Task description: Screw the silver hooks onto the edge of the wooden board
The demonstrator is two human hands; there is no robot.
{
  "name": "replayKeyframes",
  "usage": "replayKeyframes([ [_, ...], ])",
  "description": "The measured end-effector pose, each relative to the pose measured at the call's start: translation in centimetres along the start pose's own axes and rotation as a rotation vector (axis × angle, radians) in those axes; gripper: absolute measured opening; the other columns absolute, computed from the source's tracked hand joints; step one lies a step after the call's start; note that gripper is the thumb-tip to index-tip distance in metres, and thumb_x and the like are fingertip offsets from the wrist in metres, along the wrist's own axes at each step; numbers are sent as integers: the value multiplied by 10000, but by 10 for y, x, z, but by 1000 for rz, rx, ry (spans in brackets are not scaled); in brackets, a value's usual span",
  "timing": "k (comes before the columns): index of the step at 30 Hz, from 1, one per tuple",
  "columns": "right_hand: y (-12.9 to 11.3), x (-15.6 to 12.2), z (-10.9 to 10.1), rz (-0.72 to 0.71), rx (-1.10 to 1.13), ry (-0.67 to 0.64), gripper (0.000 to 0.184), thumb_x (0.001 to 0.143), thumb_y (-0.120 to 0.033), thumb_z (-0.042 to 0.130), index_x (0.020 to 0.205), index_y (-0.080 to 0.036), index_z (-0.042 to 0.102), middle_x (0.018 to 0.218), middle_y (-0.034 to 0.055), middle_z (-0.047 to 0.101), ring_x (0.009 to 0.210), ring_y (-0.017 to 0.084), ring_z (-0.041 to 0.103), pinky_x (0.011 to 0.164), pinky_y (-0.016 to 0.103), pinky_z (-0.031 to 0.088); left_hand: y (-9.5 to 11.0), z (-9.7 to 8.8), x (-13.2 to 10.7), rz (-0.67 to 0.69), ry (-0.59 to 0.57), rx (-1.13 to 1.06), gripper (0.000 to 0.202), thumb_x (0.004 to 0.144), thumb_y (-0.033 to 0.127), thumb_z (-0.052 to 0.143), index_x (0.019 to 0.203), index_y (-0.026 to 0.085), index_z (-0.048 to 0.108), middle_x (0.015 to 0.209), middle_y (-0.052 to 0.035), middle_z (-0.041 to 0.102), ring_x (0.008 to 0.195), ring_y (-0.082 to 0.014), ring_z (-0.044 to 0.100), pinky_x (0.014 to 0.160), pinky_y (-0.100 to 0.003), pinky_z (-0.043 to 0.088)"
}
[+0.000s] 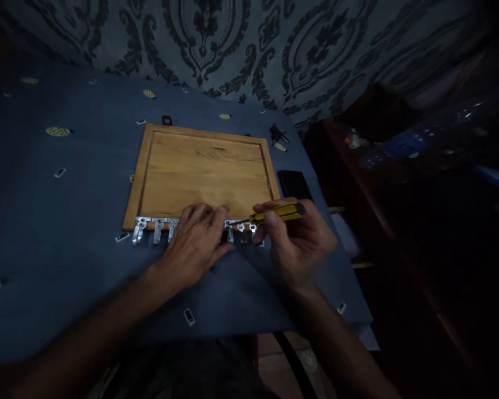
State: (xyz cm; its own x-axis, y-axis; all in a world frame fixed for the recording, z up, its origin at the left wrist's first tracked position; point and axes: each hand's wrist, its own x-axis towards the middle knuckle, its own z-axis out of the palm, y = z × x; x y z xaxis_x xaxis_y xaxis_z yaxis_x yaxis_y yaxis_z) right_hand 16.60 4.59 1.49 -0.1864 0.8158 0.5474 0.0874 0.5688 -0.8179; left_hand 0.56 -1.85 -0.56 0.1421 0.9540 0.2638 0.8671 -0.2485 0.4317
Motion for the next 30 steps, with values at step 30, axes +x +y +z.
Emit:
replayKeyframes([
  [30,-3,2,16,82,70,-77,76,899,-276,701,891,-219,651,813,-41,701,459,60,592,466,222,512,-10,-15,-6,-25,-39,61,587,844,244,771,1314,171,427,1105,-93,670,1138,-305,573,1007,-479,427],
])
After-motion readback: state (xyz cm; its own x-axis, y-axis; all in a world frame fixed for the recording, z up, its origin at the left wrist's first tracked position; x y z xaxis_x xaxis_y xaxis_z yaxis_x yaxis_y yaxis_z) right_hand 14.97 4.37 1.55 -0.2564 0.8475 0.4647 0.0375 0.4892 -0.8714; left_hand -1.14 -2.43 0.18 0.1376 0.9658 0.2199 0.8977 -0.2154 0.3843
